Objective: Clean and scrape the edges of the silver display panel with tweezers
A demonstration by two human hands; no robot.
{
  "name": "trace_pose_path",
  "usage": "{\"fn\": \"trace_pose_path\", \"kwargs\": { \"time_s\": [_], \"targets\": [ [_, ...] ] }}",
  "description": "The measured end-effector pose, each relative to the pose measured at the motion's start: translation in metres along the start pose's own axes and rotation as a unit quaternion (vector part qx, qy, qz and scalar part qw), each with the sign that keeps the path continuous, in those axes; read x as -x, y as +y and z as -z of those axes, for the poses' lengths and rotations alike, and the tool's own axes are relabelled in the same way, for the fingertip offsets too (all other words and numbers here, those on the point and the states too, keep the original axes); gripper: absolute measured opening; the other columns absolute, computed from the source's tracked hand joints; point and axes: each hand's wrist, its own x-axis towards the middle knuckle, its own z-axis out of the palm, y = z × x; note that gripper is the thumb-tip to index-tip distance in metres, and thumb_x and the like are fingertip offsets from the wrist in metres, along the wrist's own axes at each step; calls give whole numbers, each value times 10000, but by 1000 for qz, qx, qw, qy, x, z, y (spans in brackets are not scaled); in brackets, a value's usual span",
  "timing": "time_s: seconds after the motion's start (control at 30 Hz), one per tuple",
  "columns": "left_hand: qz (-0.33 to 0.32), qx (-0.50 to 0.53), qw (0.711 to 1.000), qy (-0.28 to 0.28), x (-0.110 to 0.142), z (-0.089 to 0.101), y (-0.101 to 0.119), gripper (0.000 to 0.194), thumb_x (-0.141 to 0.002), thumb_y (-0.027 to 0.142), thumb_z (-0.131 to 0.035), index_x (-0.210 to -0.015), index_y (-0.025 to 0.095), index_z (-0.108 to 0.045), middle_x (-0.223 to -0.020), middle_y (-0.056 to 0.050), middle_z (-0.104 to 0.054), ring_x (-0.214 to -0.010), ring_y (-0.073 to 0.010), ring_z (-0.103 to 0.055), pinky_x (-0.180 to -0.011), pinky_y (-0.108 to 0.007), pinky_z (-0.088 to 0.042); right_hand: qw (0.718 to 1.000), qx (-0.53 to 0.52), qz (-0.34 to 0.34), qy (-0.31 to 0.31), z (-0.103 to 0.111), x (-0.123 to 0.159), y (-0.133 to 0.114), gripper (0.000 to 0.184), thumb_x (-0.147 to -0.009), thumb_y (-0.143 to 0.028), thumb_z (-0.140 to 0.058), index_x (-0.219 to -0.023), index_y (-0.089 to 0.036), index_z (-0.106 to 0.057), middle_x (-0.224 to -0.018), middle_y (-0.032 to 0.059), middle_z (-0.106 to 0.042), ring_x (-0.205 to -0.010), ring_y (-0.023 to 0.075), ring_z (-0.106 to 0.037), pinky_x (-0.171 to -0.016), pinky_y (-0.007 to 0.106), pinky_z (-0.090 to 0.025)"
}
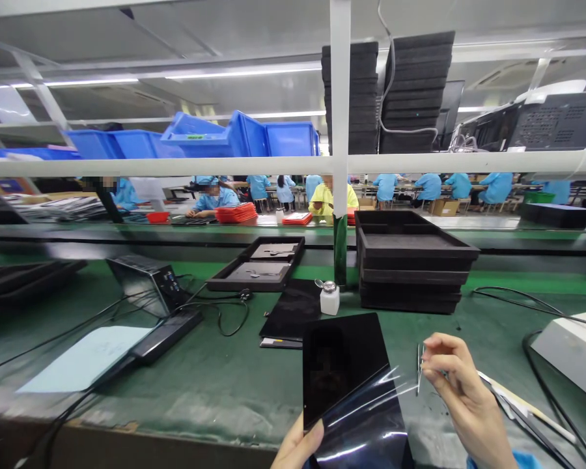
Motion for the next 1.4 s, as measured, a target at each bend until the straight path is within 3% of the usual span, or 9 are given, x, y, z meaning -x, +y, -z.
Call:
{"fn": "trace_pose_path", "kwargs": {
  "time_s": [0.2,0.53,0.67,0.87,1.03,1.2,1.3,1.4],
  "targets": [
    [-8,7,1000,6,3,-5,0,558,-635,499,-882,-1076,181,-754,-1153,-133,-725,-1277,-383,-544,-1148,-450,-330,1000,0,-25,-15,1,6,10,172,-918,-396,-617,-819,-260,-653,-1055,78,-581,-840,179,-647,-681,236,-582],
    [-25,-34,999,-17,6,0,4,562,-710,478,-844,-1180,193,-727,-1214,-139,-699,-1297,-388,-522,-1153,-470,-324,999,-2,-34,-6,1,7,13,201,-894,-424,-636,-800,-251,-675,-997,84,-616,-779,187,-646,-565,218,-552],
    [-45,-52,997,-34,7,2,3,552,-759,488,-805,-1227,215,-699,-1275,-130,-669,-1357,-382,-453,-1188,-495,-252,999,6,-47,-12,2,10,14,189,-896,-408,-634,-805,-246,-666,-1018,74,-615,-807,178,-645,-581,200,-548],
    [-71,-74,995,-10,6,12,-2,557,-774,486,-793,-1241,200,-689,-1370,-119,-605,-1438,-372,-319,-1226,-487,-131,999,13,-43,-24,0,11,15,164,-912,-391,-618,-826,-256,-656,-1011,54,-612,-834,161,-635,-617,178,-535],
    [-48,-47,998,21,1,18,-13,533,-753,447,-821,-1213,206,-703,-1372,-106,-607,-1445,-357,-309,-1231,-469,-125,998,30,-13,-54,-1,-5,-10,157,-926,-353,-608,-803,-256,-614,-856,18,-632,-750,151,-626,-614,186,-510],
    [-28,16,999,27,-4,12,-22,492,-783,411,-800,-1233,246,-687,-1371,-72,-613,-1445,-315,-321,-1233,-432,-158,986,82,38,-140,-17,-37,-56,180,-953,-279,-551,-783,-233,-587,-698,-17,-609,-589,124,-569,-553,206,-458],
    [3,36,999,36,-3,4,-18,491,-781,394,-803,-1240,271,-681,-1356,-49,-626,-1440,-295,-339,-1231,-416,-180,974,97,53,-197,-34,-56,-75,178,-949,-218,-536,-775,-217,-575,-678,-24,-613,-582,111,-556,-541,209,-416],
    [36,43,998,43,1,-8,-7,572,-792,397,-794,-1327,312,-611,-1343,-41,-638,-1411,-288,-393,-1211,-415,-247,966,79,25,-244,-48,-72,-88,158,-920,-172,-566,-765,-203,-569,-663,-32,-623,-588,103,-562,-539,205,-388]
  ]
}}
